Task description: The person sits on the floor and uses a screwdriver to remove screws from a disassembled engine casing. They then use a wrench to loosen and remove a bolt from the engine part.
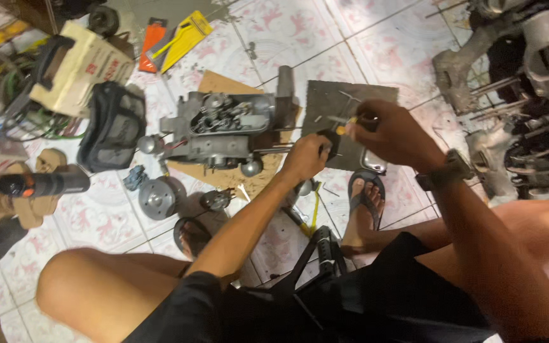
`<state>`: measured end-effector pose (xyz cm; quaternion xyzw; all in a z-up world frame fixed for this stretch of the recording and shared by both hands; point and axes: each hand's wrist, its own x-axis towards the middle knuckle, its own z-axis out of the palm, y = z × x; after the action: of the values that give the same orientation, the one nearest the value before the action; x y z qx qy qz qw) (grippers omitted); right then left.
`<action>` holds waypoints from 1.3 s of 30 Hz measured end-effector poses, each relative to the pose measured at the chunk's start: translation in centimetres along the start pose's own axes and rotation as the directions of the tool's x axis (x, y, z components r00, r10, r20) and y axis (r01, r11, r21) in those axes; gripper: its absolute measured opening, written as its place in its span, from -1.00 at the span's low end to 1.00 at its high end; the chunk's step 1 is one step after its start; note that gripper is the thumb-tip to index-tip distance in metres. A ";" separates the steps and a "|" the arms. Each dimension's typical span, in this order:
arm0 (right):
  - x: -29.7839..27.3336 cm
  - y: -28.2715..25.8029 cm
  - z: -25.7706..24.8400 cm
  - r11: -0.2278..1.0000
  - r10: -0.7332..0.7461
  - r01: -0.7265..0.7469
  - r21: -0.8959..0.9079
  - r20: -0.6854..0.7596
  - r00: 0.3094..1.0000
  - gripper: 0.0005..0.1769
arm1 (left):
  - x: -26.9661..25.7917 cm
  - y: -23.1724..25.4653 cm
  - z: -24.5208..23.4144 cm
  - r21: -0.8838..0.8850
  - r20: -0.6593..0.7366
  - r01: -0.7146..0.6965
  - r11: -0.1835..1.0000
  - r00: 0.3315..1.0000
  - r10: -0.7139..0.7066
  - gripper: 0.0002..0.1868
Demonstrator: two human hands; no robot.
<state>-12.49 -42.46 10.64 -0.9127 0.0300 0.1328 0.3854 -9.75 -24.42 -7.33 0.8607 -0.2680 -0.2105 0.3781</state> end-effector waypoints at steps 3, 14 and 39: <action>2.0 4.1 0.7 0.950 0.225 -0.193 -0.247 0.111 0.968 -0.45 | 1.6 -3.6 5.5 0.169 0.096 0.147 0.975 0.982 -0.165 -0.75; 3.0 1.7 -2.6 0.908 0.191 -0.126 -0.400 0.127 0.973 -0.63 | 4.8 -8.8 15.4 0.467 0.188 0.243 0.850 0.912 -0.364 -0.58; 3.8 -2.6 -3.9 0.995 0.083 -0.086 -0.060 -0.052 0.995 -0.67 | 0.7 2.0 2.7 -0.022 -0.014 0.109 0.994 0.994 -0.109 -0.77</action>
<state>-7.56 -43.23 14.09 -0.9251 0.0737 0.1274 0.3501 -11.32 -27.47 -7.61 0.8715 -0.2156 -0.2273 0.3773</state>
